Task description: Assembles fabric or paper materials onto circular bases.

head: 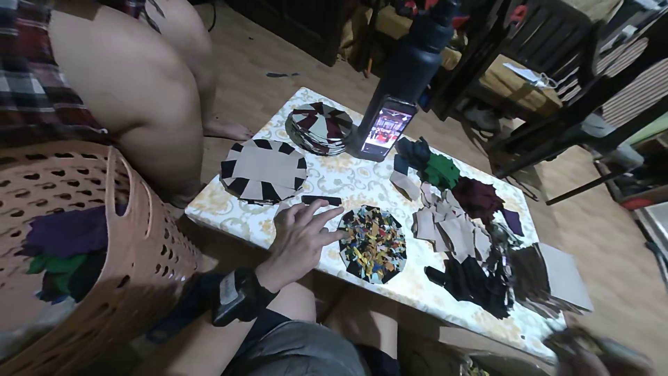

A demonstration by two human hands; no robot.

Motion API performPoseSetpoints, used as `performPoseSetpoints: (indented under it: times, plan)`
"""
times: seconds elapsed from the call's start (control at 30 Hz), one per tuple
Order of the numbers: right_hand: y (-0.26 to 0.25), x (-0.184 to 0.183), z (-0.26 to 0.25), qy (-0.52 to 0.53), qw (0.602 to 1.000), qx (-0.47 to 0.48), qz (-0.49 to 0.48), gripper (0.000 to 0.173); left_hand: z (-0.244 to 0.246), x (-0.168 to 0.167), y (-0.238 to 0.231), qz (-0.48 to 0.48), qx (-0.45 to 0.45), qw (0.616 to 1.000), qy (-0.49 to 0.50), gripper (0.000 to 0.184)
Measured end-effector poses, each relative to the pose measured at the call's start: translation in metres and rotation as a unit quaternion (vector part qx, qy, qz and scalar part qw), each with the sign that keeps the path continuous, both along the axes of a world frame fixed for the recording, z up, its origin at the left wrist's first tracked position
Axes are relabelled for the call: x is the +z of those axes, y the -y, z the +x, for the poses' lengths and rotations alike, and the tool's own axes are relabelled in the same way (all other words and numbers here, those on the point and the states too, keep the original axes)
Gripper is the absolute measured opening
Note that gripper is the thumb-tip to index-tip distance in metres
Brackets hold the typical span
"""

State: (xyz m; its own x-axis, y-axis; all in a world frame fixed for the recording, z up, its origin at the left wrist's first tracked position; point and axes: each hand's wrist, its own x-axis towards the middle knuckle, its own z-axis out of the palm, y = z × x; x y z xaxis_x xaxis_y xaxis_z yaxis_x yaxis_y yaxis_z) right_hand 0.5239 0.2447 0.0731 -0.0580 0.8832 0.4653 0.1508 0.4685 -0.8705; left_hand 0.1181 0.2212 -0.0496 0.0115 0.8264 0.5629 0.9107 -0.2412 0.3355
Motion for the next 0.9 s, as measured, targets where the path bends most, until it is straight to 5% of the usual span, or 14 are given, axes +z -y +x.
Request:
performPoseSetpoints:
  times: [0.2, 0.37, 0.53, 0.9]
  plan:
    - [-0.049, -0.031, -0.13, 0.081, 0.98, 0.179, 0.015, 0.013, -0.001, 0.002, 0.0, -0.001, 0.001, 1.0, 0.025, 0.034]
    - [-0.06, -0.058, -0.194, 0.191, 0.953, 0.234, -0.007, 0.013, 0.0, 0.003, 0.0, -0.009, -0.004, 1.0, 0.011, 0.038]
    - [-0.059, -0.068, -0.209, 0.362, 0.905, 0.22, -0.045, 0.016, 0.001, 0.003, -0.001, -0.016, -0.007, 1.0, -0.013, 0.048]
    - [-0.057, -0.077, -0.202, 0.324, 0.928, 0.177, 0.056, 0.013, 0.002, 0.001, 0.0, -0.01, 0.005, 1.0, 0.0, 0.033]
